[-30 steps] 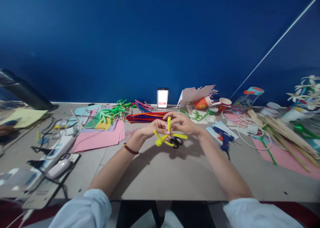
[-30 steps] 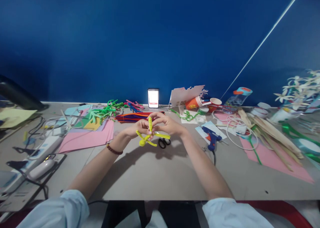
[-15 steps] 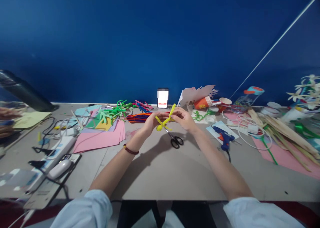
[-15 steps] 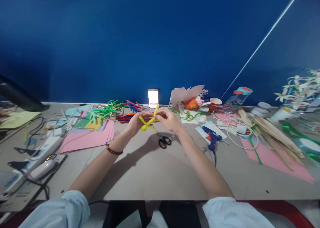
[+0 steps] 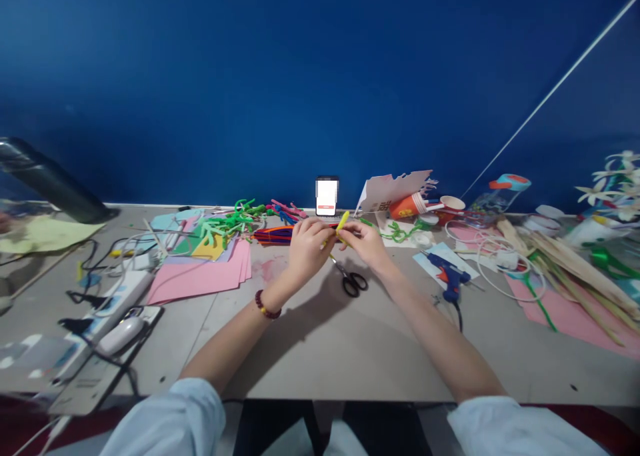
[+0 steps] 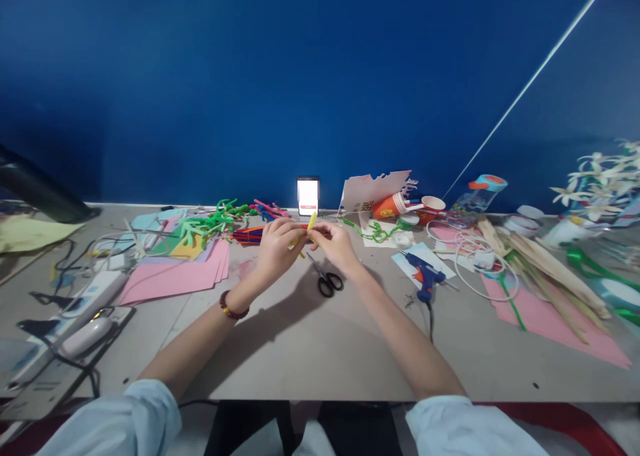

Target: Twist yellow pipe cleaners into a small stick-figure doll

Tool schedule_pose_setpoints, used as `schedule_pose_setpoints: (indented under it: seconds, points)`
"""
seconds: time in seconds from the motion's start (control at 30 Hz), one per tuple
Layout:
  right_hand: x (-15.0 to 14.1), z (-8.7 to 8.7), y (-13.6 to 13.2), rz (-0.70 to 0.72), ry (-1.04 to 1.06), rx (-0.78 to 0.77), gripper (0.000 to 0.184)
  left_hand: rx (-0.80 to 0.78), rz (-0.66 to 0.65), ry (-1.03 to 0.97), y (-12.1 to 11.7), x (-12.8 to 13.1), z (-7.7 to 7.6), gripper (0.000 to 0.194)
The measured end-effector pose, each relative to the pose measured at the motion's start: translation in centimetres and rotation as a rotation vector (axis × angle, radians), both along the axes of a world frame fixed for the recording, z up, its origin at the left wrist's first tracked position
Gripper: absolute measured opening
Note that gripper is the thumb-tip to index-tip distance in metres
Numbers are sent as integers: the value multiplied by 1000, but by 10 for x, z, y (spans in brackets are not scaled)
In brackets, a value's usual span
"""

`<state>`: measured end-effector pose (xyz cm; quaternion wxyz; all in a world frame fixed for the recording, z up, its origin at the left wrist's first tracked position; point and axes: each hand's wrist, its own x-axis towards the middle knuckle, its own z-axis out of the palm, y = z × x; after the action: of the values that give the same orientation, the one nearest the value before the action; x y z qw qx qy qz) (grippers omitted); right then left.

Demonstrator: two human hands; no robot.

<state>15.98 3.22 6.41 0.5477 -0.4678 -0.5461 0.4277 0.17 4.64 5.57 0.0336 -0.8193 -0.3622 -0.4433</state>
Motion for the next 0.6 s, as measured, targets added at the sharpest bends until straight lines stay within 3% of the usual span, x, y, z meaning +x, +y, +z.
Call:
schedule_pose_setpoints:
  seconds: [0.2, 0.43, 0.6]
  points:
    - [2, 8, -5, 57, 12, -29, 34, -285, -188, -207, 4, 1, 3, 15]
    - [20, 8, 1, 180, -5, -95, 33, -1092, -492, -662, -4, 3, 12, 32]
    - [19, 6, 3, 254, 28, 35, 34, -1315, -637, -789, -9, 3, 15, 28]
